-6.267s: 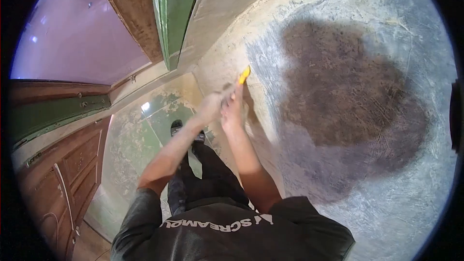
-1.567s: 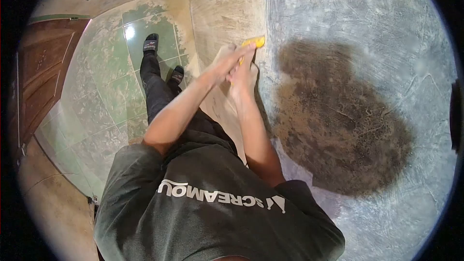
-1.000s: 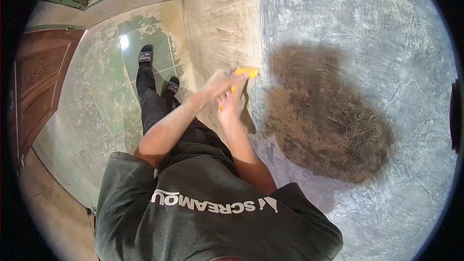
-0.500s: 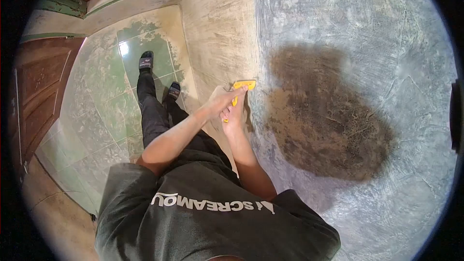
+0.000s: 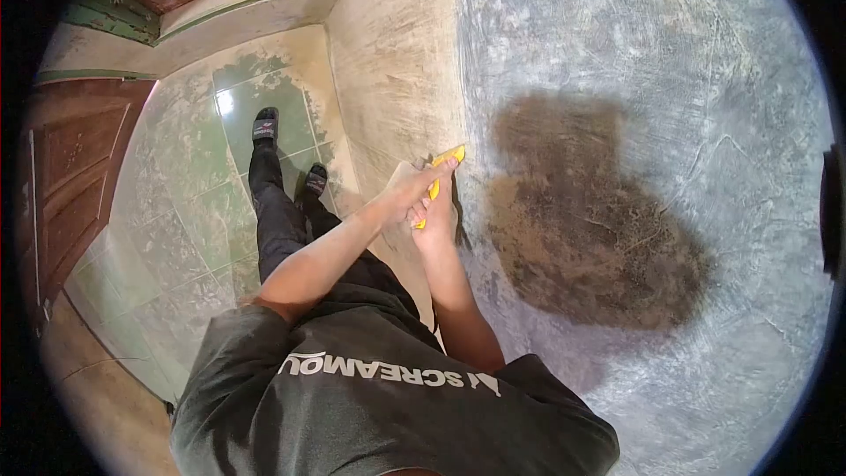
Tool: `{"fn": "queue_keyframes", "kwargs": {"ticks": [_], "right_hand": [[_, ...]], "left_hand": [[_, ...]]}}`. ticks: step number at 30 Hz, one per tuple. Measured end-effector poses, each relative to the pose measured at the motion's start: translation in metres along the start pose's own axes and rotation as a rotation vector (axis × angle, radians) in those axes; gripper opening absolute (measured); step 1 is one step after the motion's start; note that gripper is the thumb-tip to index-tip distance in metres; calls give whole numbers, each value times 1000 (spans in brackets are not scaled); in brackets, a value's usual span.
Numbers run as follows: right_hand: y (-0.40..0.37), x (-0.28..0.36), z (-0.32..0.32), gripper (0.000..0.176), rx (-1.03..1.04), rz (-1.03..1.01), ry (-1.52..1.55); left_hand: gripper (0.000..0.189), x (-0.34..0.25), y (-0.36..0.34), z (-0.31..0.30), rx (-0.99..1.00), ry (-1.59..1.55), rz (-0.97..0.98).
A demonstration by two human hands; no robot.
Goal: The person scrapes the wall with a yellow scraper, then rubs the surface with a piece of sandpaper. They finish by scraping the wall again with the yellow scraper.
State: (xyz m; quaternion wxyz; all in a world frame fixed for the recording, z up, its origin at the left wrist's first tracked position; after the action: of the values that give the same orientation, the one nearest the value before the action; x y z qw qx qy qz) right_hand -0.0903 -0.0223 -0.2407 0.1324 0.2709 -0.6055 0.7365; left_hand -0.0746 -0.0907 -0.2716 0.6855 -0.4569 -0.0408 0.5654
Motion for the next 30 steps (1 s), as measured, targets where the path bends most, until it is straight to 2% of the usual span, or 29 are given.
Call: {"fn": "queue_keyframes", "kwargs": {"ticks": [2, 3, 5, 8, 10, 11, 13, 15, 18, 20, 21, 25, 28, 30], "right_hand": [[26, 7, 17, 53, -70, 13, -16], [38, 10, 22, 53, -140, 26, -38], [43, 17, 44, 57, -112, 4, -75], [40, 24, 59, 67, -63, -48, -160], [17, 4, 25, 58, -60, -74, 66], [-19, 16, 27, 52, -172, -33, 47], [-3, 24, 36, 53, -147, -26, 22], [19, 28, 48, 53, -119, -13, -4], [39, 32, 68, 54, -96, 2, -31], [43, 39, 96, 56, 0, -15, 18], [39, 42, 93, 57, -8, -38, -64], [4, 13, 42, 56, -115, -52, 6], [2, 8, 25, 55, -57, -61, 9], [9, 19, 42, 52, 31, -21, -35]], "left_hand": [[73, -29, 11, -20, -166, 28, 178], [73, -44, 14, -26, -170, 28, 179], [64, -70, 15, -39, -131, 79, 75], [60, -60, 9, -32, -52, 47, 167], [57, -44, -11, -15, -49, 91, 146], [59, -27, -17, -6, -18, 101, 74], [62, -24, -11, 0, 4, 112, 14], [61, -51, -4, -17, -207, 122, 230], [58, -91, 23, -44, -190, 55, 289], [57, -93, 24, -48, -168, 68, 231], [56, -94, 25, -49, -145, 82, 176], [60, -52, -5, -21, -64, 174, 190], [63, -31, -1, -12, -65, 105, 227], [57, -35, 13, -23, -111, 182, 216]]}}
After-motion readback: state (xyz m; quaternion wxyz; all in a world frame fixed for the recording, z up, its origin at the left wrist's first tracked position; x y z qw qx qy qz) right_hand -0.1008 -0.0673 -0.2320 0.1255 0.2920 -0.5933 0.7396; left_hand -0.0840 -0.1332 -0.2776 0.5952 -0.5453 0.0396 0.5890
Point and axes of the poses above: each hand's wrist, its own y-axis towards the middle knuckle, its own z-axis out of the palm, x = y × z, the point moved 8 cm from there along y, towards the middle knuckle, and after that the axes turned 2 degrees about z, right-handed, at the moved point
